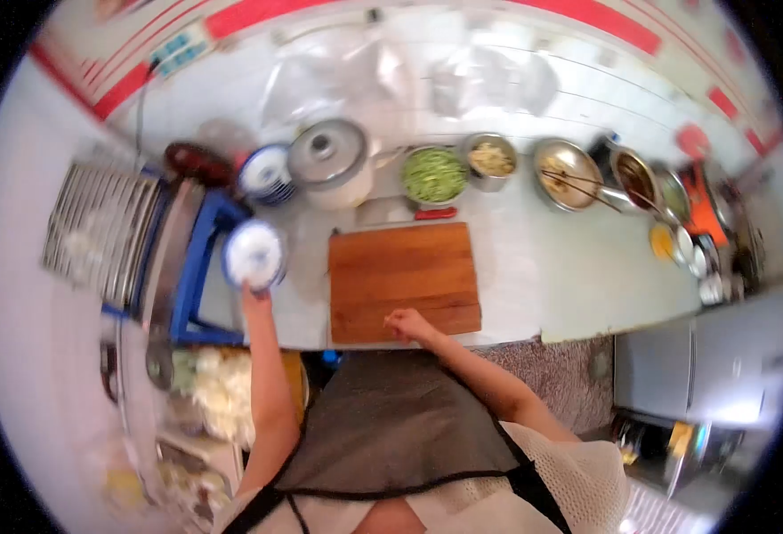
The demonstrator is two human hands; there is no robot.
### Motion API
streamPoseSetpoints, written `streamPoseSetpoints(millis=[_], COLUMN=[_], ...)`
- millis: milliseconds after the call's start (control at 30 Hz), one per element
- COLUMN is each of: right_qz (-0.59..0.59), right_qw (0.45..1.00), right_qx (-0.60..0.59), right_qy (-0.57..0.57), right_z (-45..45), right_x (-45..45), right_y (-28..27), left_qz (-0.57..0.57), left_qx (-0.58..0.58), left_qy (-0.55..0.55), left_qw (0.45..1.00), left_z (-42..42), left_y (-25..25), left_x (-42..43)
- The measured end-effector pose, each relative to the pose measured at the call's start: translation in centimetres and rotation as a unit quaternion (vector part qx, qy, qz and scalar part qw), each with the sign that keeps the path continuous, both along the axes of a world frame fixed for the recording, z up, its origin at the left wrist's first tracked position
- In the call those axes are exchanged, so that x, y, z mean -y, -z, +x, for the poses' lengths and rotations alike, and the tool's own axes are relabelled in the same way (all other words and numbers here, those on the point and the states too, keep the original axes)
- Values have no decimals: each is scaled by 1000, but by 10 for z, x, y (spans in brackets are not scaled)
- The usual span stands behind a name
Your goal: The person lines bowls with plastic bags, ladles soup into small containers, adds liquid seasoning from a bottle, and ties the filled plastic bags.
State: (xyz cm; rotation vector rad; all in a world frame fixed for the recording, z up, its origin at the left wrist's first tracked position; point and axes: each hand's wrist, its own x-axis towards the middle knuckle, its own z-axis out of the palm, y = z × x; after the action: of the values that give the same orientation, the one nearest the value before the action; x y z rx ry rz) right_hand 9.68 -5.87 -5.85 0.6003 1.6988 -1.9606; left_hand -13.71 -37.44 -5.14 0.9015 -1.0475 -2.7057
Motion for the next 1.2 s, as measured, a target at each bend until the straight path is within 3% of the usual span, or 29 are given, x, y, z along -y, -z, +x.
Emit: streamPoseSetpoints(millis=[67, 100, 133, 200, 400, 500, 567, 700, 800, 867, 900, 967, 1033, 1067, 1100, 1133, 1167, 1200], right_qz=[61, 66, 54, 45, 100, 99, 134, 190, 230, 244, 307, 426, 541, 590, 699, 648, 775, 795], right_qw=[998, 997, 996, 991, 966, 953, 935, 913, 834, 814, 788, 729, 637, 602, 582, 682, 517, 405], right_qx=[-22, -26, -19, -6, -14, -59, -171, -336, -501, -528, -531, -513, -488, -450, -314, -245, -261, -426], right_qy=[-4, 36, 66, 122, 238, 279, 280, 132, 31, 15, -50, -154, -250, -293, -274, -235, -254, -150], right_z=[15, 21, 29, 45, 53, 22, -16, -132, -196, -214, -222, -225, -214, -193, -189, -168, -182, -191], right_x=[-6, -12, -16, -29, -109, -175, -216, -231, -198, -200, -209, -245, -315, -358, -389, -416, -460, -507], right_y=[0, 3, 9, 10, -5, -29, -47, -121, -184, -198, -200, -185, -128, -127, -107, -158, -135, -129], left_qz=[35, 101, 94, 192, 180, 135, 131, 147, 152, 149, 151, 143, 134, 125, 118, 118, 126, 135], left_qx=[82, 14, 44, 102, 116, 80, 72, 93, 54, 80, 103, 122, 138, 154, 169, 168, 160, 154], left_qy=[25, 74, 112, 199, 486, 525, 486, 378, 341, 317, 291, 289, 281, 276, 269, 271, 273, 273], left_qw=[996, 992, 988, 956, 847, 837, 861, 909, 926, 933, 939, 939, 940, 941, 941, 940, 940, 940], left_z=[-1, 3, 23, 52, 151, 169, 172, 197, 227, 248, 256, 272, 279, 282, 286, 287, 288, 291], left_y=[26, 53, 41, 48, 10, -8, 4, 37, 30, 26, 22, 5, 5, 10, 16, 24, 35, 41], left_x=[-15, -23, -48, -95, -231, -266, -279, -305, -337, -357, -367, -379, -379, -376, -375, -372, -369, -370])
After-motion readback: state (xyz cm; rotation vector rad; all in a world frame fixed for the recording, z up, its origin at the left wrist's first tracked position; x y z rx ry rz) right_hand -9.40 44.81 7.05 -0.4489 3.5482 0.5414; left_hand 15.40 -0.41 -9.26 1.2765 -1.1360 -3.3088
